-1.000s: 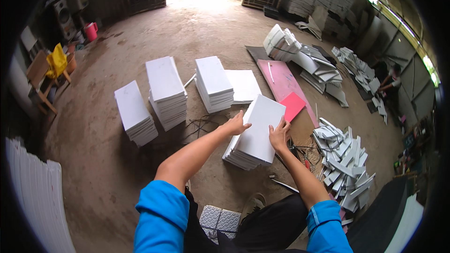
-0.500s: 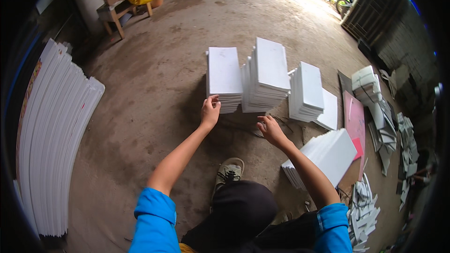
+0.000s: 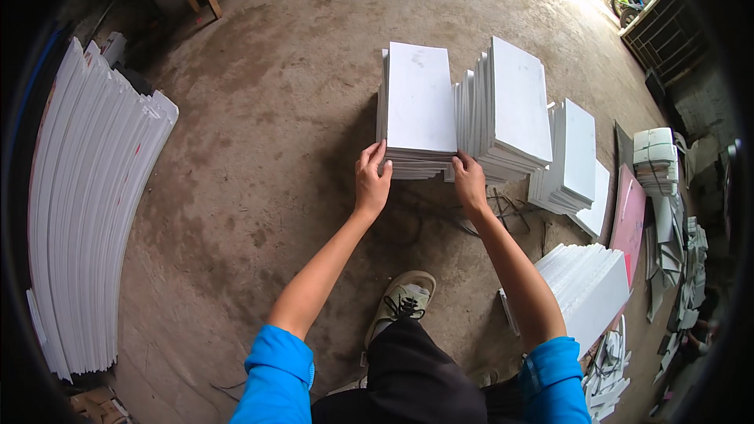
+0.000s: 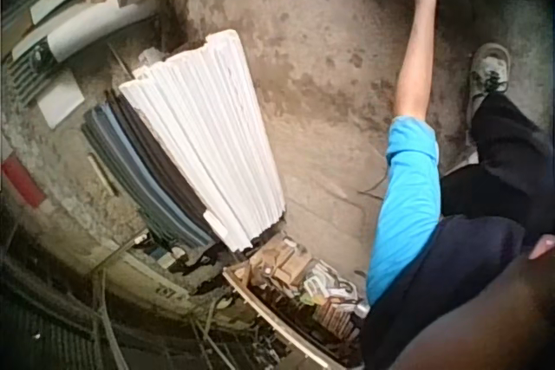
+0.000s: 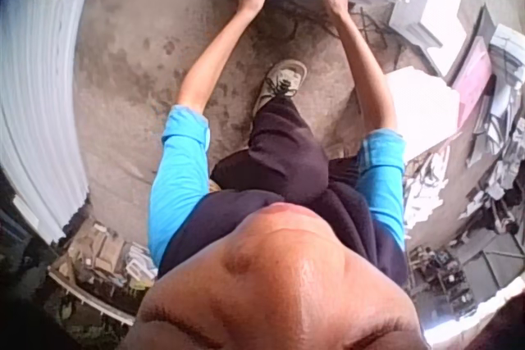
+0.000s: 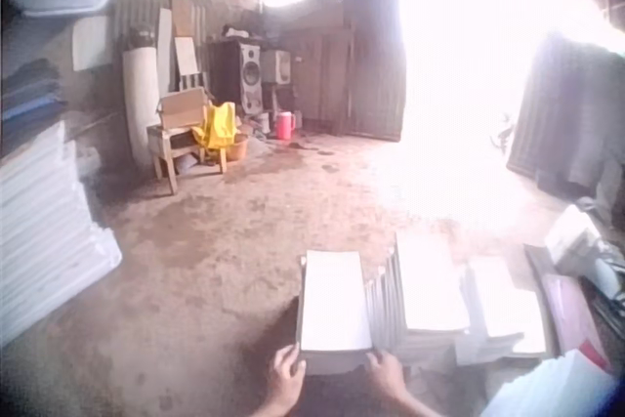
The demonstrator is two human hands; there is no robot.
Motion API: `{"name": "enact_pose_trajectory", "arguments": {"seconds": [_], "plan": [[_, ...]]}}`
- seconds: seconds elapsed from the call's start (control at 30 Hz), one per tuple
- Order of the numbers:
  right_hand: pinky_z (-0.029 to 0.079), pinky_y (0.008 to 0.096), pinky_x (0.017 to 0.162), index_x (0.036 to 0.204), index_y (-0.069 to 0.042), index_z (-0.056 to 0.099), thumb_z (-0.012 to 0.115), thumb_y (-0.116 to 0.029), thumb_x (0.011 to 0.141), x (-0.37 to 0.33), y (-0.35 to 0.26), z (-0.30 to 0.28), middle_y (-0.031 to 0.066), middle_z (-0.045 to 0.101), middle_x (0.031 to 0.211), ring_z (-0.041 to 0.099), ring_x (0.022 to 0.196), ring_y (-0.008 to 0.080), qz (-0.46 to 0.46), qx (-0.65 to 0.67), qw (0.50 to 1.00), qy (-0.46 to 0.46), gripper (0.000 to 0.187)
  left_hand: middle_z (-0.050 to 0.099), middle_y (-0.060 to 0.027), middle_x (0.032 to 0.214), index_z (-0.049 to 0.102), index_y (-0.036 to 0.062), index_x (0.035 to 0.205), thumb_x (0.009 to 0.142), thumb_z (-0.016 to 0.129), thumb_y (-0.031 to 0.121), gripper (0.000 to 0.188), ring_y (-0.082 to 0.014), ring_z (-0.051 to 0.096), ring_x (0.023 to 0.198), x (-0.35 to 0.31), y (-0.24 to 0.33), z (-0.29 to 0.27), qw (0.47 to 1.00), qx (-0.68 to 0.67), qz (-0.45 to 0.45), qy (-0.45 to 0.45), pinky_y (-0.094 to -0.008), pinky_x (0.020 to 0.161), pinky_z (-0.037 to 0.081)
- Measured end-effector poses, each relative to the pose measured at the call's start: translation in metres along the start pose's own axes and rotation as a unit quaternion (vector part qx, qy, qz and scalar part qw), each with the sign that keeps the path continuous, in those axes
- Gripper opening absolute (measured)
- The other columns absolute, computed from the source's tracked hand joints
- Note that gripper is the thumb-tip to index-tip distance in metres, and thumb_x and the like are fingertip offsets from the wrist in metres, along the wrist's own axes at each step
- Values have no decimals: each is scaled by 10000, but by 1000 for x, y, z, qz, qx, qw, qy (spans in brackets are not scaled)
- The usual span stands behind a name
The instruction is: The person sits on the floor and ties a stack of white paper sheets with a black strap, then stacks additional sheets on top. The person uses hands to wrap and knot the strap around the bundle and arranges the sheets into a neat pile.
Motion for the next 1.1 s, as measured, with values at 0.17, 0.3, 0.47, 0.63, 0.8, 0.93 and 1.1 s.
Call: {"name": "enact_pose_trajectory", "arguments": {"seconds": [0.17, 0.3, 0.47, 0.63, 0.8, 0.93, 1.1], "plan": [[413, 317, 845, 1113, 42, 524, 486, -217, 858, 2, -6, -9, 204, 583, 1049, 562, 993, 275, -14, 4, 1000, 25, 365, 482, -88, 1157, 531, 49, 1158, 803, 538, 109, 360, -275, 450, 1038, 6, 10, -2, 1000, -16, 11, 3, -343, 914, 373], [417, 351, 843, 1091, 32, 540, 485, -212, 850, -1, -5, -7, 222, 584, 1014, 551, 982, 330, -5, -21, 1000, 9, 347, 502, -99, 1144, 536, 38, 1147, 795, 544, 103, 358, -279, 449, 1037, 3, 10, -3, 996, 81, 28, -10, -349, 918, 370], [427, 349, 812, 1064, 15, 567, 484, -214, 850, -6, -13, -14, 221, 599, 966, 571, 937, 320, 12, -36, 999, 4, 324, 560, -89, 1062, 575, 32, 1093, 795, 547, 118, 312, -270, 437, 1038, 3, 18, -12, 993, 100, 62, 20, -356, 914, 366], [428, 298, 787, 1077, 8, 567, 495, -227, 852, 1, -15, -22, 189, 618, 967, 593, 915, 216, 10, 8, 1000, -3, 334, 578, -110, 1042, 582, 19, 1076, 802, 536, 121, 296, -260, 440, 1022, 9, 24, -13, 997, 74, 36, -2, -347, 898, 374], [431, 335, 787, 1050, -1, 583, 478, -227, 854, 7, -1, -10, 218, 609, 929, 587, 907, 292, 22, 3, 1000, 2, 317, 577, -127, 1038, 555, -10, 1100, 816, 520, 127, 318, -267, 454, 1023, 8, 29, -11, 993, 105, 38, 27, -353, 900, 376], [432, 358, 791, 1036, -6, 591, 470, -225, 854, 2, -7, -12, 234, 604, 918, 585, 908, 331, 26, 4, 999, 22, 310, 579, -130, 1025, 558, -14, 1094, 821, 514, 133, 314, -279, 471, 1010, 7, 29, -14, 995, 86, 31, 31, -353, 902, 375], [425, 313, 786, 1052, 17, 580, 488, -229, 855, 1, -22, -19, 177, 628, 918, 585, 887, 243, 50, 47, 997, 40, 329, 580, -130, 1025, 570, -7, 1082, 826, 513, 148, 305, -279, 495, 975, 18, 37, -25, 998, 38, 26, 33, -352, 886, 388]]}}
Point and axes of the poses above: each hand's wrist, its own x-axis towards the middle knuckle, its own z-axis out of the palm, y = z × x, the point moved 9 cm from there along x, towards the middle knuckle
